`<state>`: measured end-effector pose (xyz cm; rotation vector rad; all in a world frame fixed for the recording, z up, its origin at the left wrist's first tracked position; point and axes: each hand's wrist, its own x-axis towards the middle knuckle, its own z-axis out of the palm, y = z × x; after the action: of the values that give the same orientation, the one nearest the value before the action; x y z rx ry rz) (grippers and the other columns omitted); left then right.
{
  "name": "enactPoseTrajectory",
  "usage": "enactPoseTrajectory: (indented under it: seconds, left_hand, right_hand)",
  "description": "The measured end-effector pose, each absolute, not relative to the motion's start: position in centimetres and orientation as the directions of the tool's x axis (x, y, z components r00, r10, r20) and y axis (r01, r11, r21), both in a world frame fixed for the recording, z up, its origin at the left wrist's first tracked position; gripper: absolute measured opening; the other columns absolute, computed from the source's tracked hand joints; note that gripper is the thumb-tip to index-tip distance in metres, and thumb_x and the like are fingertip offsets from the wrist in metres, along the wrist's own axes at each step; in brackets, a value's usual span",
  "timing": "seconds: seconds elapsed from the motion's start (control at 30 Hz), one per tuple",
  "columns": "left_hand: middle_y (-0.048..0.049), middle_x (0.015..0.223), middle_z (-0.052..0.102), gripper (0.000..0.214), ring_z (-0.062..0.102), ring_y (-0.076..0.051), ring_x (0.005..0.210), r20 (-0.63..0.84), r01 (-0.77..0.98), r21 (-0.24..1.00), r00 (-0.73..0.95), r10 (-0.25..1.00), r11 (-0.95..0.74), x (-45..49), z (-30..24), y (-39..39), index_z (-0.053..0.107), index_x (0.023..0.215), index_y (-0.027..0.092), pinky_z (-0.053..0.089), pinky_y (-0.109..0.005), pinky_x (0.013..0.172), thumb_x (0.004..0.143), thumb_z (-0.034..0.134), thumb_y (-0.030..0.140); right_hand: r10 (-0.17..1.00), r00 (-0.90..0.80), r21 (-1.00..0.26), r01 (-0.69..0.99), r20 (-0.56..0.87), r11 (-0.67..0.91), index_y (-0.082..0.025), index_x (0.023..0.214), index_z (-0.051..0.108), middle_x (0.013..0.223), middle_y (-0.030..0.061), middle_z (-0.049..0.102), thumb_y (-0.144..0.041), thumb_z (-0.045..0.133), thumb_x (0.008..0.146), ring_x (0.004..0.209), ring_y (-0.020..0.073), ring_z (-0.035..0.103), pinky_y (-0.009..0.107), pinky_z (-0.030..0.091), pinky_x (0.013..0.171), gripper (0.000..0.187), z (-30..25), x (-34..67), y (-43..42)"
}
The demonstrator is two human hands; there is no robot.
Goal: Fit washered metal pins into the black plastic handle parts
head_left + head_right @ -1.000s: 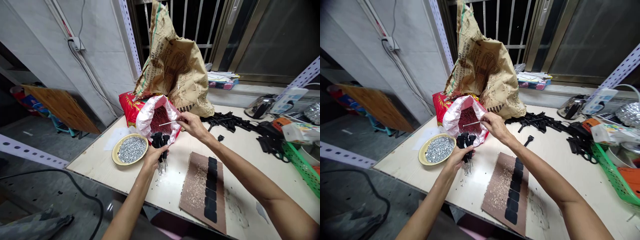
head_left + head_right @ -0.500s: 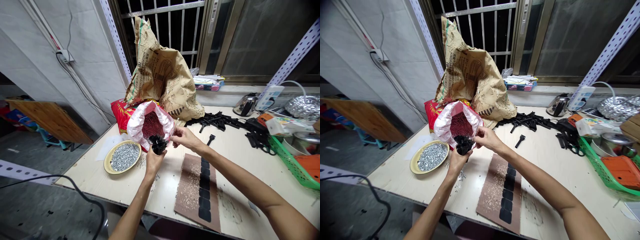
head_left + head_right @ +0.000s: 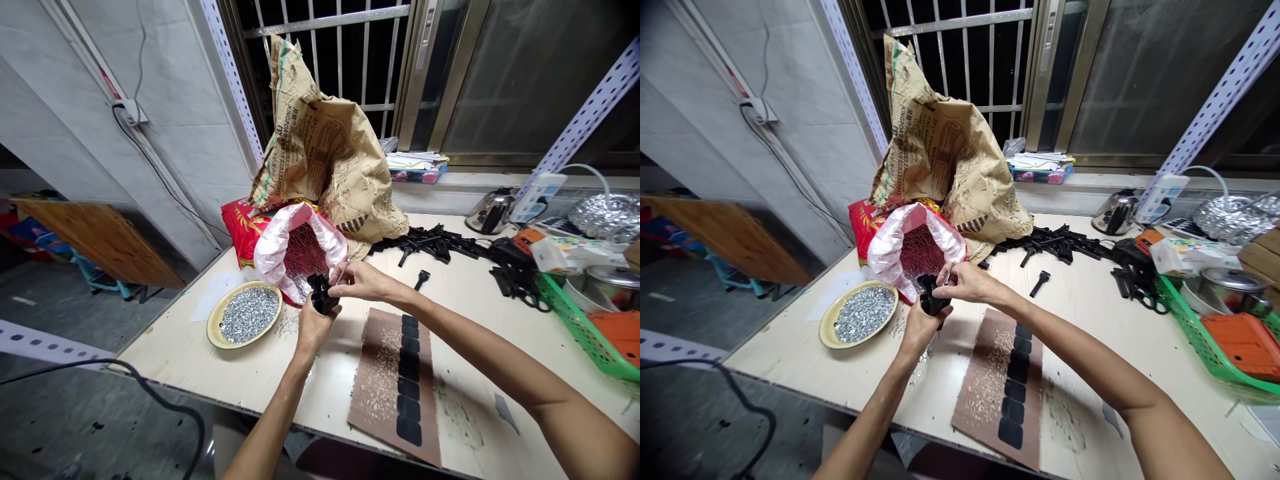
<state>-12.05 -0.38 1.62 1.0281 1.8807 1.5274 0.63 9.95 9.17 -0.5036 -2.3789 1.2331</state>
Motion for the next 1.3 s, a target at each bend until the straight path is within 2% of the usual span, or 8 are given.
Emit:
enactPoseTrajectory:
  seconds: [0.13,0.4,0.63,0.73,0.83,0.97,1.03,1.3]
  left_hand:
    - [-0.0035,0.08,0.068,0.037,0.061,-0.022,0.075,0.026,0.186,0.978,-0.561,0.827,0.096,-12.0,1.9,-0.4,0.062,0.086,0.017,0.043,-0.031,0.069,0.053,0.076,0.023]
    - [-0.0043,0.08,0.067,0.035,0.061,-0.022,0.079,0.013,0.156,0.985,-0.516,0.856,0.079,-11.1,2.0,-0.6,0.063,0.083,0.014,0.045,-0.031,0.073,0.052,0.077,0.021]
    - [-0.0045,0.09,0.068,0.045,0.062,-0.022,0.084,0.045,0.065,0.998,-0.466,0.884,-0.016,-10.6,2.4,-0.5,0.064,0.093,0.013,0.048,-0.03,0.073,0.052,0.079,0.022]
    - [-0.0043,0.078,0.068,0.039,0.063,-0.02,0.072,-0.034,-0.042,0.999,-0.459,0.888,0.016,-10.9,2.6,-0.8,0.065,0.086,0.012,0.049,-0.03,0.066,0.053,0.08,0.027]
    - [-0.0062,0.079,0.068,0.042,0.064,-0.02,0.069,-0.071,-0.171,0.985,-0.4,0.914,0.002,-11.1,3.0,-1.2,0.064,0.092,0.011,0.051,-0.032,0.064,0.059,0.079,0.034]
    - [-0.0107,0.097,0.069,0.045,0.066,-0.023,0.085,0.005,-0.144,0.987,-0.444,0.896,-0.076,-10.6,3.6,-1.0,0.064,0.103,0.014,0.051,-0.035,0.074,0.07,0.07,0.043]
    - [-0.011,0.1,0.069,0.042,0.064,-0.024,0.093,0.062,-0.024,0.996,-0.527,0.847,-0.088,-10.1,3.6,-0.4,0.065,0.102,0.014,0.048,-0.035,0.082,0.074,0.065,0.045]
    - [-0.0111,0.117,0.064,0.046,0.055,-0.024,0.114,0.181,0.115,0.983,-0.551,0.815,-0.14,-9.7,3.9,0.9,0.061,0.113,0.016,0.041,-0.032,0.096,0.077,0.062,0.045]
  right_hand:
    - [0.543,-0.786,-0.836,0.062,0.296,0.545,-0.015,0.076,0.056,0.063,-0.0027,0.051,-0.044,0.052,0.085,0.057,0.0088,0.045,0.02,0.033,0.052,0.03,10.0,0.5,9.4]
    - [0.405,-0.854,-0.696,0.073,0.327,0.715,-0.016,0.075,0.056,0.065,-0.0022,0.053,-0.035,0.042,0.094,0.059,0.0088,0.047,0.02,0.03,0.055,0.03,10.8,0.6,8.4]
    - [0.463,-0.774,-0.641,0.098,0.432,0.762,-0.019,0.089,0.065,0.086,0.0024,0.059,-0.044,0.06,0.083,0.076,0.0131,0.053,0.024,0.038,0.068,0.026,9.9,0.3,7.3]
    - [0.612,-0.613,-0.775,0.001,0.499,0.632,-0.019,0.109,0.061,0.104,0.0073,0.057,-0.052,0.061,0.079,0.088,0.0161,0.054,0.028,0.043,0.075,0.045,10.1,1.3,8.1]
    - [0.806,-0.433,-0.899,-0.022,0.403,0.438,-0.016,0.105,0.062,0.1,0.0081,0.06,-0.056,0.053,0.083,0.088,0.0173,0.055,0.031,0.044,0.077,0.046,9.0,2.5,8.6]
    - [0.752,-0.656,-0.997,-0.077,0.061,0.014,-0.017,0.094,0.064,0.084,0.0046,0.064,-0.06,0.051,0.082,0.078,0.017,0.058,0.031,0.047,0.071,0.046,5.6,1.9,6.9]
    - [0.745,-0.666,-0.975,-0.186,0.035,-0.121,-0.019,0.097,0.063,0.084,0.0034,0.065,-0.059,0.054,0.081,0.079,0.017,0.059,0.033,0.048,0.075,0.045,4.2,0.7,5.6]
    - [0.93,-0.347,-0.848,-0.523,0.122,-0.084,-0.019,0.108,0.055,0.104,0.0045,0.063,-0.049,0.061,0.08,0.096,0.0174,0.058,0.031,0.044,0.09,0.041,3.4,-2.5,3.9]
